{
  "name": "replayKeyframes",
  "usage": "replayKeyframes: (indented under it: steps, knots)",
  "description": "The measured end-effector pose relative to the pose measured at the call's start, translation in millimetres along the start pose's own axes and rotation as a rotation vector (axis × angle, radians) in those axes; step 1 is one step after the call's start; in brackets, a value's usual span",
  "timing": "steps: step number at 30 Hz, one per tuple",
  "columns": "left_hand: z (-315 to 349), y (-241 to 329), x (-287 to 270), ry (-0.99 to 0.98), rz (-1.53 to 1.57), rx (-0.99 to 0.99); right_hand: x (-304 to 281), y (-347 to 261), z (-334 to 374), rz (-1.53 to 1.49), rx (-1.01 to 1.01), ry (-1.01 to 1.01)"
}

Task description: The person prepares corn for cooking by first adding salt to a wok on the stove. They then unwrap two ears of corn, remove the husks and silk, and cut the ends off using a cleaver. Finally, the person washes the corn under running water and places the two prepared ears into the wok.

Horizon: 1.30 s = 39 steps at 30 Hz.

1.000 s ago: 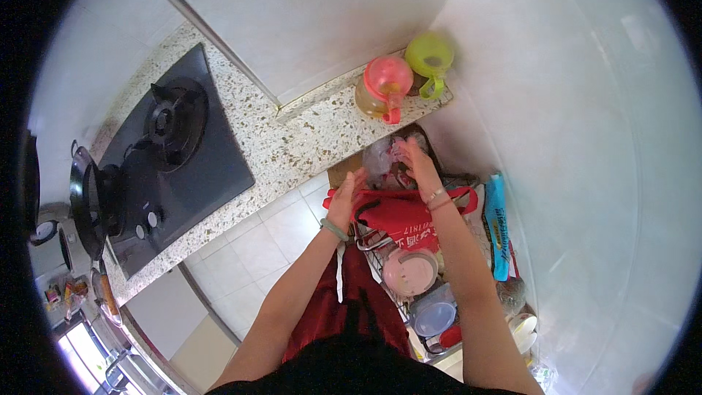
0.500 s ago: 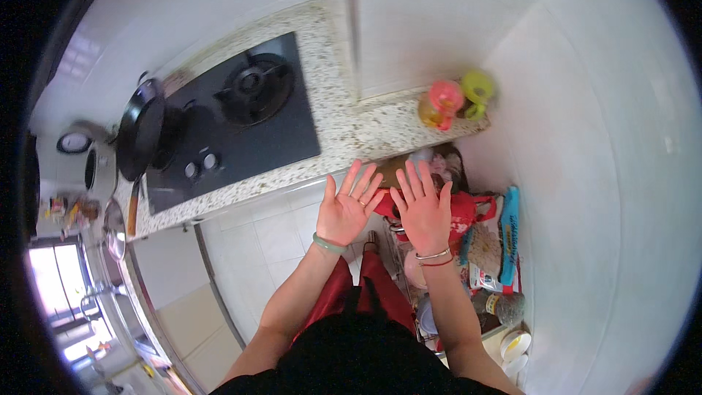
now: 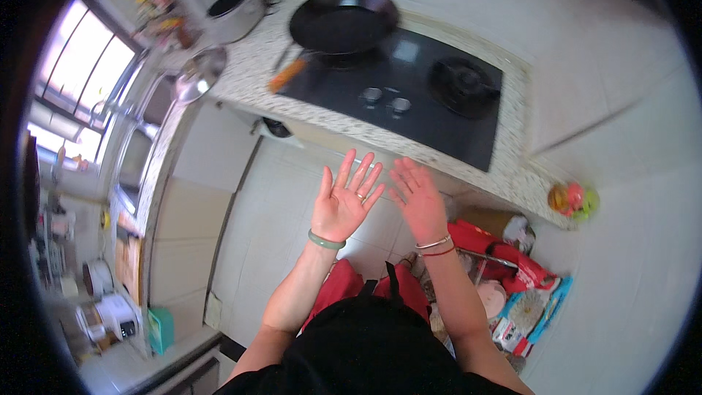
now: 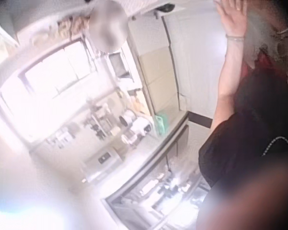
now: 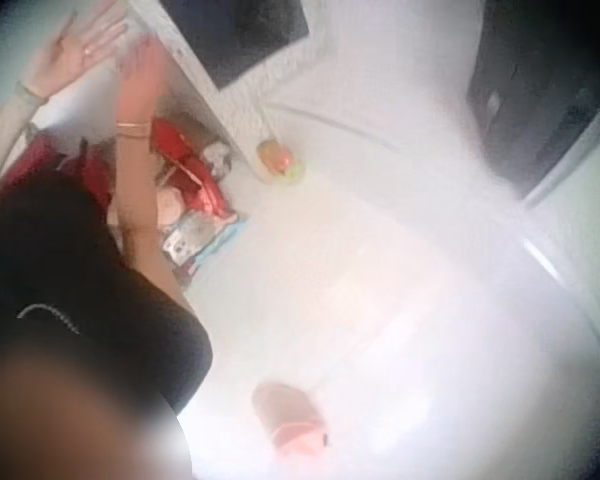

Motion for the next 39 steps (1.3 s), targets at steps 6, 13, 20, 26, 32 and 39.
replayKeyframes:
  steps: [6, 13, 20, 26, 32, 39]
  knots:
    - [109, 187, 1, -0.008, 0.004, 0.329, 170, 173, -64, 0.112, 0.322, -0.180]
    - [233, 350, 2, -0.030, -0.024, 0.684, 319, 342, -90, 0.234, 0.515, -0.409]
    - [337, 473, -16, 0.023, -0.038, 0.990, 434, 454, -125, 0.321, 0.640, -0.518]
    - [381, 589, -33, 0.044, -0.057, 1.145, 543, 524, -199, 0.291, 0.630, -0.592]
    - [386, 712, -61, 0.128, -0.029, 1.205, 635, 603, -301, 0.229, 0.650, -0.564]
    - [395, 798, -98, 0.203, 0.021, 1.249, 677, 700, -392, 0.477, 0.614, -0.638]
Point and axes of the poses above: each hand's wrist, its own z-axis away from the middle knuckle, its own x-axis out of the palm, y = z × x, the point moved 10 cm from there along -z, towards the middle knuckle, and after that the axes turned 2 degrees about -y, right-handed, at the moved point
